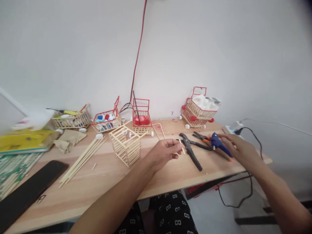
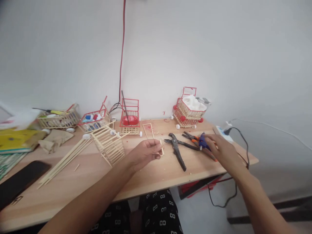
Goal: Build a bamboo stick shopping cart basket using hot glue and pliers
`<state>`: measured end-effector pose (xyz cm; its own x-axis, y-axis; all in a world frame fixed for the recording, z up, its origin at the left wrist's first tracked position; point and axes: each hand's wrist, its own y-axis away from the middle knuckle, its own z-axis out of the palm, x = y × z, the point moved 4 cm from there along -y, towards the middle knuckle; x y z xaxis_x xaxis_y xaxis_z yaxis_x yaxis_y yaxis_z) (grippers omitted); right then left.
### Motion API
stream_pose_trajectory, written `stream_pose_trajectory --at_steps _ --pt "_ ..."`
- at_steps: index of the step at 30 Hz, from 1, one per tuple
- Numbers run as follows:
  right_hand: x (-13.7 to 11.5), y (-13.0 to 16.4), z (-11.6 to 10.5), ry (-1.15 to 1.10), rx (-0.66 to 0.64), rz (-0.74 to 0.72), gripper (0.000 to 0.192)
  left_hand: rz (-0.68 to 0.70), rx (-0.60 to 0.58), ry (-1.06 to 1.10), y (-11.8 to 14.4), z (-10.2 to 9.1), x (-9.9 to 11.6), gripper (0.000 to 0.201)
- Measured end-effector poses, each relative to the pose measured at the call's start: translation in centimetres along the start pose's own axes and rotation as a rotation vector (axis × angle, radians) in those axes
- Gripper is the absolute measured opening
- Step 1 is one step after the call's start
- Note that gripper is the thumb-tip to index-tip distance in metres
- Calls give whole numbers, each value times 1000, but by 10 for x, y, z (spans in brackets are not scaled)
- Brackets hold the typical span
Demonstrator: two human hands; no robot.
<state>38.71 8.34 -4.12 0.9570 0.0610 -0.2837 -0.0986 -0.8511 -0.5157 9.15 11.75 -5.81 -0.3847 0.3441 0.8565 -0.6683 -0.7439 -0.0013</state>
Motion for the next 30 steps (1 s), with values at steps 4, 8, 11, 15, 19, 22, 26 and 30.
stream_pose_trajectory --at_steps 4,8,11,15,19,22,26,30 --pt "-64 4 17 -248 -57 -12 40 62 -51 -130 37 23 29 31" --pt "-126 2 57 -574 -193 -39 37 99 53 -420 87 21 79 21" --pt "-170 -10 88 -800 -269 -116 39 157 337 -694 116 -2 124 19" --pt "-213 -39 122 -1047 -325 -115 42 263 521 -1035 132 -35 172 21" --pt "-241 -62 150 -1233 -377 -5 45 179 580 -1284 128 -59 187 24" --pt "-258 -67 167 -1304 -454 5 48 127 559 -1379 120 -61 185 22" --pt "-273 -63 178 -1351 -533 -43 51 119 513 -1453 112 -56 179 20" --pt "-276 -51 171 -1315 -533 -141 51 101 490 -1500 110 -58 175 23"
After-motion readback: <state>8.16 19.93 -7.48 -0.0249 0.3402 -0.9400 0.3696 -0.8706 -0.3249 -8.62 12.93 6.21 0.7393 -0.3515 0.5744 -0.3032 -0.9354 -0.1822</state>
